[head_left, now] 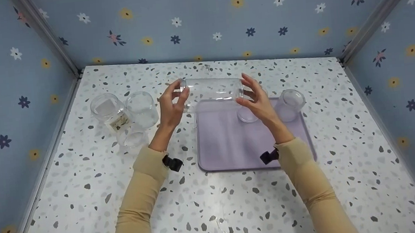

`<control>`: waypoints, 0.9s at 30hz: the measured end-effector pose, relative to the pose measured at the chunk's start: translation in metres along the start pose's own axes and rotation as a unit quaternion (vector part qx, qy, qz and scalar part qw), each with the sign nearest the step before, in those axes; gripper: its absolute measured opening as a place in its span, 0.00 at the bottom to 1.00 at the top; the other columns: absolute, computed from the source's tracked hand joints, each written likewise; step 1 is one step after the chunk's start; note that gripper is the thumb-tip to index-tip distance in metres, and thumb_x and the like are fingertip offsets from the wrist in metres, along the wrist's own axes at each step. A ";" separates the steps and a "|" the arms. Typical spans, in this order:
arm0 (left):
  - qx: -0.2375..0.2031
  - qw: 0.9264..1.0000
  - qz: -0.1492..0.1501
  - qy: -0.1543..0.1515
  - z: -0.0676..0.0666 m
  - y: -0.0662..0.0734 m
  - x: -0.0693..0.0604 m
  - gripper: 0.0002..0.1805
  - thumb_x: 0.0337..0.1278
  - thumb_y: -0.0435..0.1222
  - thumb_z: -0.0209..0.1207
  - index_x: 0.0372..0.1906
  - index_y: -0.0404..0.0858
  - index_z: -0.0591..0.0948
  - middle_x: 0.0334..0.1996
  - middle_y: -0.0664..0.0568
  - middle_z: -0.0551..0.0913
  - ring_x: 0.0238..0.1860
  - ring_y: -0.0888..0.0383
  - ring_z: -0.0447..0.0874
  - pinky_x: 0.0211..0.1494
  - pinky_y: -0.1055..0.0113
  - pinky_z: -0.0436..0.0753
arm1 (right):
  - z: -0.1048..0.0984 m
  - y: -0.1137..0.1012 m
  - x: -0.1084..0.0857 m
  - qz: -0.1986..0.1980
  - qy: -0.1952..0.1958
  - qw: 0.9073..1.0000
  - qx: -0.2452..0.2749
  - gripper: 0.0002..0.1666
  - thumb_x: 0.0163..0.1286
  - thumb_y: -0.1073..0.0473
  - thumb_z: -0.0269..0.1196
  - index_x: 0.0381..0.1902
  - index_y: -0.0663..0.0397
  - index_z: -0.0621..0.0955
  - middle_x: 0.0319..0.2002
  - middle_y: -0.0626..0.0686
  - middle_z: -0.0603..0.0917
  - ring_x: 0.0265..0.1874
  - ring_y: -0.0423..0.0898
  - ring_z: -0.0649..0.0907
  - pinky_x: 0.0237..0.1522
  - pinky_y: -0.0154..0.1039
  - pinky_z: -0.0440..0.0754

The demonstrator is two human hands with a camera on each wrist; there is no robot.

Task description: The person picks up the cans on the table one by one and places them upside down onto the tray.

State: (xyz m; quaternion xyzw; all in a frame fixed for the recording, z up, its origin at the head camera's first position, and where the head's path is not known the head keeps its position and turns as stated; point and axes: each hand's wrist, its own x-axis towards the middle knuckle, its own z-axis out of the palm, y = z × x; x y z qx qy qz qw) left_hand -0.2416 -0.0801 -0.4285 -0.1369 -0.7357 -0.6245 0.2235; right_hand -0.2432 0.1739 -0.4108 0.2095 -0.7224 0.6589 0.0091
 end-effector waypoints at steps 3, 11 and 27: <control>-0.007 1.000 0.002 0.002 0.002 -0.003 -0.005 0.38 0.50 0.56 0.48 0.54 0.26 0.71 0.42 0.41 0.75 0.36 0.51 0.77 0.46 0.62 0.73 | 0.000 0.004 -0.003 -0.016 -0.008 1.000 0.009 0.43 0.56 0.60 0.64 0.66 0.59 0.56 0.64 0.59 0.58 0.59 0.55 0.63 0.55 0.50 0.65; -0.032 0.999 0.002 -0.001 0.006 -0.009 -0.017 0.38 0.50 0.56 0.48 0.53 0.25 0.70 0.41 0.41 0.74 0.36 0.48 0.78 0.26 0.64 0.80 | 0.001 0.012 -0.011 -0.041 -0.041 0.998 0.018 0.50 0.53 0.52 0.67 0.67 0.59 0.53 0.66 0.52 0.54 0.63 0.52 0.56 0.59 0.51 0.58; -0.092 0.995 -0.009 -0.037 0.006 0.013 -0.031 0.31 0.55 0.43 0.46 0.54 0.20 0.65 0.44 0.31 0.71 0.40 0.41 0.76 0.29 0.49 0.78 | 0.009 0.014 -0.020 0.002 -0.043 0.996 0.074 0.46 0.54 0.65 0.65 0.67 0.56 0.54 0.60 0.60 0.63 0.54 0.59 0.69 0.45 0.45 0.75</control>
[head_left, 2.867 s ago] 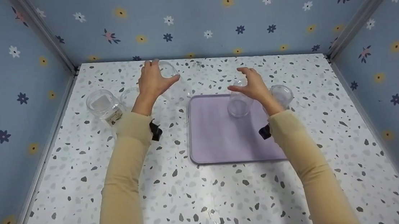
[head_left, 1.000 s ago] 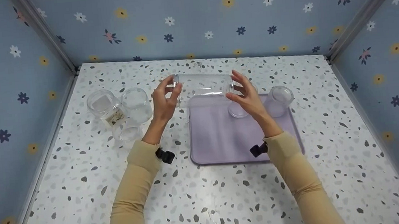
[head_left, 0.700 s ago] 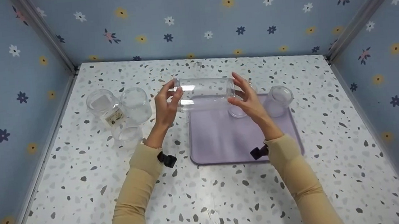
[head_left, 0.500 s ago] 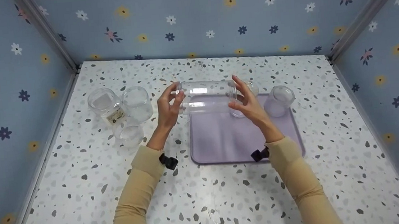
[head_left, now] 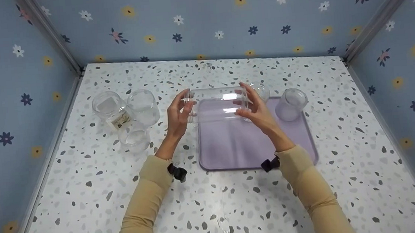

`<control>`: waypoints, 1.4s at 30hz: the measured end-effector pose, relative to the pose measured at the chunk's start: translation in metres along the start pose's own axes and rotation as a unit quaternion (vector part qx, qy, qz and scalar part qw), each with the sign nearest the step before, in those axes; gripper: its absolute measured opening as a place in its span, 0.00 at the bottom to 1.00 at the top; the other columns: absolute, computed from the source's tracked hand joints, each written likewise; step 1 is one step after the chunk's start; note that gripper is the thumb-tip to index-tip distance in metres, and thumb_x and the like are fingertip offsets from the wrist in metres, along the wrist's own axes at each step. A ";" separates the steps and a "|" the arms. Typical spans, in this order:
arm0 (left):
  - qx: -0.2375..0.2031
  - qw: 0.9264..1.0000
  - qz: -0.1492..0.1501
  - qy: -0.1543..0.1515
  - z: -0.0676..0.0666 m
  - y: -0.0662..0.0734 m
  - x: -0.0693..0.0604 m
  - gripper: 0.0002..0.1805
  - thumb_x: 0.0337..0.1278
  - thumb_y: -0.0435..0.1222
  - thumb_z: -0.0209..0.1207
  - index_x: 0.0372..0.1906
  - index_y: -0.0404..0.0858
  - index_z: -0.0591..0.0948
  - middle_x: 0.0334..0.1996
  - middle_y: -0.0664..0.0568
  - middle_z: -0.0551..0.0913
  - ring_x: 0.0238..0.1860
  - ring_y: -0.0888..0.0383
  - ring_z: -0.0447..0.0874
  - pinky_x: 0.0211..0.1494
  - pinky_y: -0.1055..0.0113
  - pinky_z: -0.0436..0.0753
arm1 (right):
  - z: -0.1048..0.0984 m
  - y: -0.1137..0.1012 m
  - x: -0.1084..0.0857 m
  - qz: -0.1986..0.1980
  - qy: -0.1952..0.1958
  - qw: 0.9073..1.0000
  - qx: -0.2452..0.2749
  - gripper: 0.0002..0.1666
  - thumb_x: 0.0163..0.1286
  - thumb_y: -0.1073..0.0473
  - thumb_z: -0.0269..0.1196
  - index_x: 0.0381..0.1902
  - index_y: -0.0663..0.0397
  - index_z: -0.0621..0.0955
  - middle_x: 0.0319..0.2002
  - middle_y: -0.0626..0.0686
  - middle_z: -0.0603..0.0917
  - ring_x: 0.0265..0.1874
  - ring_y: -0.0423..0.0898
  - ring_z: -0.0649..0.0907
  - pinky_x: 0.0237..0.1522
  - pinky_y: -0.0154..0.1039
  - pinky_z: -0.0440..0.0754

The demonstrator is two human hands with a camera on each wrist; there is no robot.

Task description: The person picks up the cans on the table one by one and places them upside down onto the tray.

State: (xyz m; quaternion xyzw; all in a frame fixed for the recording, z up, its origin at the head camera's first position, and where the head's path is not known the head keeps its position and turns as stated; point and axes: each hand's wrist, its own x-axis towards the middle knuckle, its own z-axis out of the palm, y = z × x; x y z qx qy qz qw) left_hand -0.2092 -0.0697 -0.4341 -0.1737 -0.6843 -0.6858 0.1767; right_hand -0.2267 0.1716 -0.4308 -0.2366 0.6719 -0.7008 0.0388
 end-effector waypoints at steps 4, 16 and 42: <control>-0.010 1.000 -0.008 -0.010 -0.001 0.002 -0.002 0.34 0.55 0.46 0.47 0.55 0.19 0.63 0.46 0.30 0.70 0.43 0.44 0.75 0.32 0.46 0.77 | 0.002 0.001 0.000 -0.013 0.005 1.000 -0.006 0.47 0.53 0.63 0.66 0.67 0.58 0.54 0.59 0.59 0.64 0.53 0.59 0.69 0.46 0.45 0.74; 0.019 0.998 -0.027 -0.047 -0.010 0.005 -0.005 0.44 0.57 0.58 0.42 0.61 0.21 0.56 0.61 0.31 0.57 0.64 0.42 0.51 0.64 0.55 0.54 | 0.009 -0.004 0.005 -0.020 0.029 0.999 -0.036 0.44 0.54 0.69 0.63 0.66 0.59 0.55 0.58 0.58 0.65 0.51 0.59 0.70 0.47 0.48 0.73; 0.277 0.959 -0.052 0.025 -0.064 -0.041 -0.017 0.24 0.61 0.42 0.50 0.54 0.28 0.70 0.49 0.40 0.71 0.52 0.47 0.68 0.56 0.58 0.65 | 0.010 -0.011 0.042 0.007 0.011 0.954 -0.301 0.50 0.48 0.51 0.70 0.66 0.48 0.58 0.60 0.56 0.62 0.52 0.51 0.68 0.45 0.48 0.72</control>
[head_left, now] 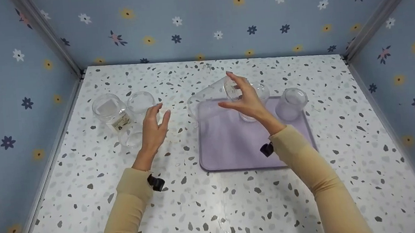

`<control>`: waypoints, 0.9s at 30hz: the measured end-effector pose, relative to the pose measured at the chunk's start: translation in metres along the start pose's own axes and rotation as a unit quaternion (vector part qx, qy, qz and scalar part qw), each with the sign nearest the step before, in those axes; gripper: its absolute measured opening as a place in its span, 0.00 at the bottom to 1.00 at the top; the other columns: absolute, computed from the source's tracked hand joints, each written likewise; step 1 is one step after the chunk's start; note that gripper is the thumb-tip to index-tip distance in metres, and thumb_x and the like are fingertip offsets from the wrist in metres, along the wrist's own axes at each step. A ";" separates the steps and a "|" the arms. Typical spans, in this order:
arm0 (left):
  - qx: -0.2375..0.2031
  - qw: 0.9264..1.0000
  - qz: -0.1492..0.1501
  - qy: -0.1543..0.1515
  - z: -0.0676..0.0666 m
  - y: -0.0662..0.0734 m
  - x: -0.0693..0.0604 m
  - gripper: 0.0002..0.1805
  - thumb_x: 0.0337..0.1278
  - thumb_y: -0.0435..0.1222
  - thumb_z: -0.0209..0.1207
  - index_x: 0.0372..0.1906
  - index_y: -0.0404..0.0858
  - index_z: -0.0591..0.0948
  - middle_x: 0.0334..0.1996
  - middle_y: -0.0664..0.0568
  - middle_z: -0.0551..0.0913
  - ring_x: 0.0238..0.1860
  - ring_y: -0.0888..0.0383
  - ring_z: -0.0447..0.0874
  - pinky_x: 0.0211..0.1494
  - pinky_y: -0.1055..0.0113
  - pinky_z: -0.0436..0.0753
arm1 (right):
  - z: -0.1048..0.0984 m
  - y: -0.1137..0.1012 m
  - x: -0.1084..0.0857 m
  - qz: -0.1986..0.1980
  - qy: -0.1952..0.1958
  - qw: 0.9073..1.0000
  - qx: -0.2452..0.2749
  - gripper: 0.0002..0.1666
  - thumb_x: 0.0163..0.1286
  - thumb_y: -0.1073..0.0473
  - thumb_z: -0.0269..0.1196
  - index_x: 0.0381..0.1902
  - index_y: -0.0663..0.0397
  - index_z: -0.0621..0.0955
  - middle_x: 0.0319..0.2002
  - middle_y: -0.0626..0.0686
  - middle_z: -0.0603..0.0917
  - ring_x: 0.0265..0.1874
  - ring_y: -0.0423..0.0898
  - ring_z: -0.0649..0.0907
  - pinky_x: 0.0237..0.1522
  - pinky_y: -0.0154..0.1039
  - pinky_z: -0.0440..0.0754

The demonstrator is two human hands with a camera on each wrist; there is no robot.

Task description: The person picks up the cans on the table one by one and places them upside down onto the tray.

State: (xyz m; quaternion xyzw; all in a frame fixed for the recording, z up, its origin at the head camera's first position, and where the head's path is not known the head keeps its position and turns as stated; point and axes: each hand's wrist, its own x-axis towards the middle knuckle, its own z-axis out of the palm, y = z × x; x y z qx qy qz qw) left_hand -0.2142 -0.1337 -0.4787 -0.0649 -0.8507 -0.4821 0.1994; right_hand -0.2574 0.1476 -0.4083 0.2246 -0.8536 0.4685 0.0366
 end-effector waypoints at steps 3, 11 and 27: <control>0.042 0.999 -0.020 -0.007 -0.007 -0.004 0.000 0.25 0.60 0.44 0.50 0.54 0.28 0.70 0.50 0.40 0.70 0.54 0.48 0.67 0.58 0.58 0.64 | 0.002 0.003 0.004 -0.010 -0.004 0.999 -0.037 0.51 0.47 0.50 0.70 0.66 0.49 0.59 0.58 0.57 0.63 0.52 0.51 0.67 0.49 0.48 0.68; 0.124 0.990 -0.047 -0.043 -0.022 -0.015 0.001 0.27 0.58 0.42 0.53 0.56 0.27 0.67 0.52 0.39 0.65 0.56 0.46 0.63 0.58 0.56 0.63 | 0.005 0.001 0.014 0.002 -0.038 0.992 -0.121 0.52 0.46 0.46 0.69 0.67 0.47 0.58 0.58 0.58 0.62 0.56 0.52 0.66 0.56 0.47 0.63; 0.269 0.956 -0.095 -0.074 -0.042 -0.027 -0.003 0.36 0.51 0.45 0.58 0.56 0.22 0.63 0.56 0.31 0.59 0.57 0.37 0.56 0.51 0.37 0.57 | 0.009 -0.009 0.040 0.076 -0.125 0.966 -0.212 0.54 0.47 0.44 0.69 0.68 0.44 0.54 0.62 0.59 0.59 0.59 0.55 0.62 0.55 0.49 0.65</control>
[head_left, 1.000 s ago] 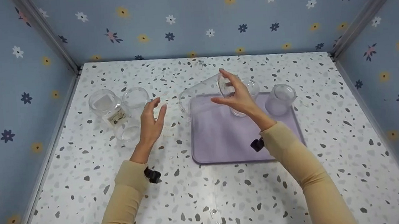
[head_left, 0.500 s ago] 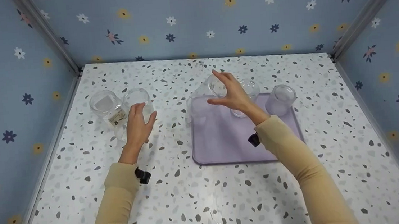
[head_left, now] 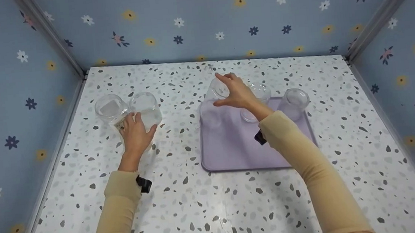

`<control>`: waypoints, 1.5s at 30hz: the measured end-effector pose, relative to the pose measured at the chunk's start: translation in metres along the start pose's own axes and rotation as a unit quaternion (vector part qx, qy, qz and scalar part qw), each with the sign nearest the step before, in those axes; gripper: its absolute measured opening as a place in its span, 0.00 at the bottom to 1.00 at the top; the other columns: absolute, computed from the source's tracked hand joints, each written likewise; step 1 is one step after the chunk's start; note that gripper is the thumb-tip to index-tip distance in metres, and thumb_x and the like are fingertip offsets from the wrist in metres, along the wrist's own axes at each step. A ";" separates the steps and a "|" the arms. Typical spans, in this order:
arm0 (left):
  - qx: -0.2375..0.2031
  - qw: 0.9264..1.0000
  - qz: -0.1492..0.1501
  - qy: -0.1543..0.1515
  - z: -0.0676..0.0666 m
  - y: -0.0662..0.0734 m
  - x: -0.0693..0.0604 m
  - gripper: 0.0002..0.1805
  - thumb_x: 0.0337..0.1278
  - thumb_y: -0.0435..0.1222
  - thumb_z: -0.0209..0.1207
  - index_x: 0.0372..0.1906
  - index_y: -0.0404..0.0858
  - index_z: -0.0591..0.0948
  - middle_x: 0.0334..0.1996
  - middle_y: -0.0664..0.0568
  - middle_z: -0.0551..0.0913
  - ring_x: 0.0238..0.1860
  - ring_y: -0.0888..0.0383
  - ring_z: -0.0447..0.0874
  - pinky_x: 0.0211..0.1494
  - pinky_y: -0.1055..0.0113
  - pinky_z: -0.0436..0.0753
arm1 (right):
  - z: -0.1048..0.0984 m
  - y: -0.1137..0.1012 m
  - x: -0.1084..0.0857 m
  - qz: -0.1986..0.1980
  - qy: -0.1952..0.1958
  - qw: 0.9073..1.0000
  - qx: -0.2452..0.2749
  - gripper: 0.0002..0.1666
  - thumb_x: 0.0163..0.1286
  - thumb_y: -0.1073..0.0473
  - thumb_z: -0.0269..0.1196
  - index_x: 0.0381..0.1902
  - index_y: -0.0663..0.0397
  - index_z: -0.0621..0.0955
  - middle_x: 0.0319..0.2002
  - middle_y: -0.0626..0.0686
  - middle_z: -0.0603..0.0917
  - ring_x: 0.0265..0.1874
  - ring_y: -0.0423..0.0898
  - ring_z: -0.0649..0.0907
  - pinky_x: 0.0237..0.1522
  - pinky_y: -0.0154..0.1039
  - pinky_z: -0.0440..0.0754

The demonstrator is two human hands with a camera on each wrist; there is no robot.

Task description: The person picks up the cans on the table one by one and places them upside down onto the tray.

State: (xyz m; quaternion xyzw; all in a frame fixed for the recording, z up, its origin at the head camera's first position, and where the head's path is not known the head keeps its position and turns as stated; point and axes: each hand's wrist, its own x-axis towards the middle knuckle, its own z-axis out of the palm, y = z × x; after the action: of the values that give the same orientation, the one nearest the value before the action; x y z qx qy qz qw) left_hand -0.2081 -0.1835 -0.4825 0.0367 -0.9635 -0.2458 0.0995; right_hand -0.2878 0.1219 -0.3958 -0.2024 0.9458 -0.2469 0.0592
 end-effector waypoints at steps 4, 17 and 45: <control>0.006 1.000 -0.016 -0.012 0.000 -0.003 -0.001 0.38 0.50 0.45 0.59 0.58 0.22 0.61 0.56 0.30 0.58 0.58 0.36 0.54 0.52 0.35 0.54 | 0.001 0.000 0.006 0.011 -0.013 1.000 -0.017 0.54 0.47 0.45 0.69 0.68 0.46 0.55 0.61 0.60 0.59 0.59 0.56 0.62 0.54 0.50 0.66; 0.011 0.998 -0.031 -0.061 -0.005 -0.009 0.001 0.47 0.45 0.48 0.62 0.61 0.21 0.55 0.59 0.28 0.51 0.60 0.33 0.47 0.50 0.31 0.52 | 0.005 0.004 0.019 0.018 -0.020 0.998 -0.053 0.53 0.46 0.46 0.69 0.67 0.50 0.58 0.59 0.62 0.62 0.57 0.59 0.64 0.52 0.51 0.67; 0.002 0.983 -0.097 -0.157 -0.014 -0.016 0.011 0.54 0.42 0.45 0.65 0.63 0.20 0.45 0.59 0.24 0.47 0.60 0.29 0.42 0.49 0.34 0.60 | 0.012 0.000 0.034 0.047 -0.051 0.995 -0.072 0.54 0.45 0.46 0.70 0.68 0.46 0.56 0.59 0.61 0.61 0.57 0.59 0.63 0.52 0.52 0.67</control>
State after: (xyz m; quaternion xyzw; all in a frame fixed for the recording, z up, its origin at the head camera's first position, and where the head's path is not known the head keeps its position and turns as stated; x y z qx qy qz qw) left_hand -0.2158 -0.2051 -0.4764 0.0914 -0.9594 -0.2555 -0.0772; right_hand -0.3164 0.1027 -0.4068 -0.1738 0.9652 -0.1648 0.1046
